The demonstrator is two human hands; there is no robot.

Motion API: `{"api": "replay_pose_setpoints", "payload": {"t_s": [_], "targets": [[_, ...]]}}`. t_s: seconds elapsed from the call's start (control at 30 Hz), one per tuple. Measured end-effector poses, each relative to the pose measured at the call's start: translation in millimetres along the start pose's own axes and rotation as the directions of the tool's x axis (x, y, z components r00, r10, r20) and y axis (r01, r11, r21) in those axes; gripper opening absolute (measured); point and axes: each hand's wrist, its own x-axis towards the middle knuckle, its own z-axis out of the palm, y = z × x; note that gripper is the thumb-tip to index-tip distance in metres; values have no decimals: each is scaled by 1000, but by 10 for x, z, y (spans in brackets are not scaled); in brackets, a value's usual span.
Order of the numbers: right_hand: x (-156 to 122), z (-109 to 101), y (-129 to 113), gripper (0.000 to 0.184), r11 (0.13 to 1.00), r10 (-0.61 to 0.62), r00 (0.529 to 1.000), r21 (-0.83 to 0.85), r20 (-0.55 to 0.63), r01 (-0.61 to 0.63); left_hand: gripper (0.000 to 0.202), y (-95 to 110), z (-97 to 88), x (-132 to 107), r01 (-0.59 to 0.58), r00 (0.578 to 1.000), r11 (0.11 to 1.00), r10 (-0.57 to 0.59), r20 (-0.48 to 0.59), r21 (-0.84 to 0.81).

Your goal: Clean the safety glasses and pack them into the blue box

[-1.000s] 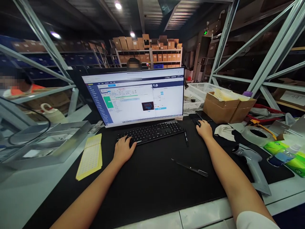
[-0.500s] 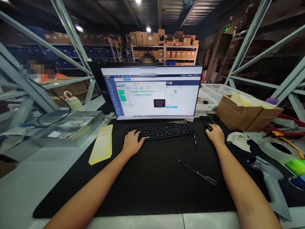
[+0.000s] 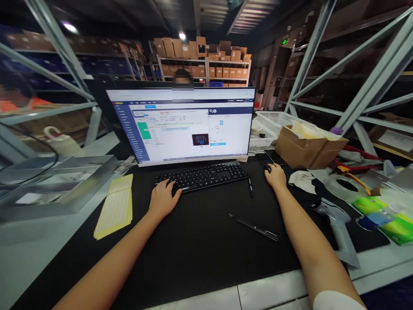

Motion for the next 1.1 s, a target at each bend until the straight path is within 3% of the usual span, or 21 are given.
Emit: {"api": "replay_pose_setpoints", "payload": {"t_s": [0.4,1.1], "targets": [[59,97,58,50,995,-57,998,84,5,56,59,-27,35,33,-11,1000,1000,11,3,15],[45,71,36,51,994,-55,998,91,17,53,64,-48,59,28,-36,999,999,36,-31,-16]]}}
